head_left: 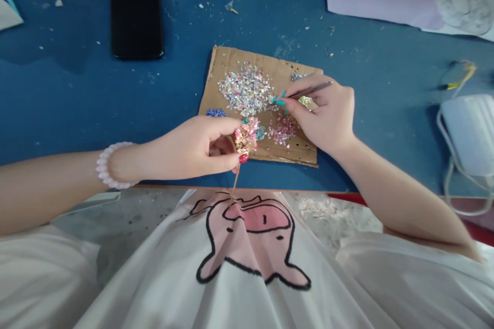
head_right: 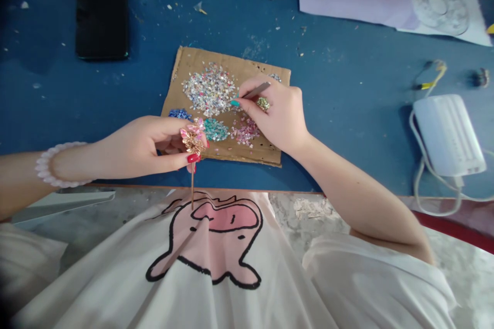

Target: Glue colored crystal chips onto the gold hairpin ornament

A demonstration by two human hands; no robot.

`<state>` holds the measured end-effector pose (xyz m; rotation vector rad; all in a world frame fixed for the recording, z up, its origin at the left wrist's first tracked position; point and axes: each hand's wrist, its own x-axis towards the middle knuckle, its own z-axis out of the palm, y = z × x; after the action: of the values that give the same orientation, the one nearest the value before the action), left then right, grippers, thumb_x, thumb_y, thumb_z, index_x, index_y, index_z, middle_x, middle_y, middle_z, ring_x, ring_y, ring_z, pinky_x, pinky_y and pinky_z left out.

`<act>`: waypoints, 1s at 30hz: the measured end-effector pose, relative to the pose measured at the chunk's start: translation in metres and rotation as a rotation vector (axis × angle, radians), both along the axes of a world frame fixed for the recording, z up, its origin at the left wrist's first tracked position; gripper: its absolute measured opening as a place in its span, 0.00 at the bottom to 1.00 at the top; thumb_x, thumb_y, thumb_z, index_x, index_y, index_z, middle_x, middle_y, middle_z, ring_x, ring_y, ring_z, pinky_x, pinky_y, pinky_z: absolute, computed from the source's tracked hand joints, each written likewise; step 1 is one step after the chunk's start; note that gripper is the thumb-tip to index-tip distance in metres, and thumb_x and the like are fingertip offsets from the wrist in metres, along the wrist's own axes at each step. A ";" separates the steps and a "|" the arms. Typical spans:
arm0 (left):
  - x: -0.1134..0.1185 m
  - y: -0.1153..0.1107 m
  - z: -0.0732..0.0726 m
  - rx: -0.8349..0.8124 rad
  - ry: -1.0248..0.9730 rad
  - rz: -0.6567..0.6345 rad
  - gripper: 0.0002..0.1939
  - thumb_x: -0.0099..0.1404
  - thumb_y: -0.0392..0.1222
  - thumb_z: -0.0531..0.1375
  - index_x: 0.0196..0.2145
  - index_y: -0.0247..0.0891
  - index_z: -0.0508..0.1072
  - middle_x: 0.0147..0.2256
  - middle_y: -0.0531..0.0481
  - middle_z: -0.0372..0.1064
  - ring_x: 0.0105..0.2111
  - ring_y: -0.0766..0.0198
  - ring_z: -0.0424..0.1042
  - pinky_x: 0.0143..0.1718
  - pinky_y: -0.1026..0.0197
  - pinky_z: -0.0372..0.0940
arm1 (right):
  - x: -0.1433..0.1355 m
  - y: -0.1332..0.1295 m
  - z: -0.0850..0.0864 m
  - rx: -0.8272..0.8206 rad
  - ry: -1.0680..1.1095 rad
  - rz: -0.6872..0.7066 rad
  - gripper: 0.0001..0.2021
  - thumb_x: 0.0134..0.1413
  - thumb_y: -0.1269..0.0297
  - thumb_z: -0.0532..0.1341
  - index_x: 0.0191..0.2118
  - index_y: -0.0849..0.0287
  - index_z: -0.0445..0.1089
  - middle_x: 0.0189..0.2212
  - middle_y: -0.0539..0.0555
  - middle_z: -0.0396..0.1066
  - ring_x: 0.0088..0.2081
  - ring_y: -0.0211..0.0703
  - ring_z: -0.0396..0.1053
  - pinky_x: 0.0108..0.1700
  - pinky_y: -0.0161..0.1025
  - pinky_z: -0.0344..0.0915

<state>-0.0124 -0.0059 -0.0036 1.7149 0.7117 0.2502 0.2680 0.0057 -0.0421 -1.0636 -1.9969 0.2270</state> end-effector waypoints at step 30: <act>-0.001 0.001 0.005 0.003 0.049 -0.005 0.05 0.69 0.43 0.62 0.39 0.40 0.73 0.36 0.55 0.82 0.37 0.62 0.84 0.35 0.67 0.75 | -0.004 -0.005 0.006 0.006 -0.100 -0.102 0.03 0.65 0.67 0.67 0.39 0.51 0.75 0.34 0.47 0.80 0.34 0.41 0.80 0.39 0.40 0.79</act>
<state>-0.0135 -0.0049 0.0014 1.7301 0.7433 0.2063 0.2642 0.0002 -0.0363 -1.1901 -2.0238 0.1149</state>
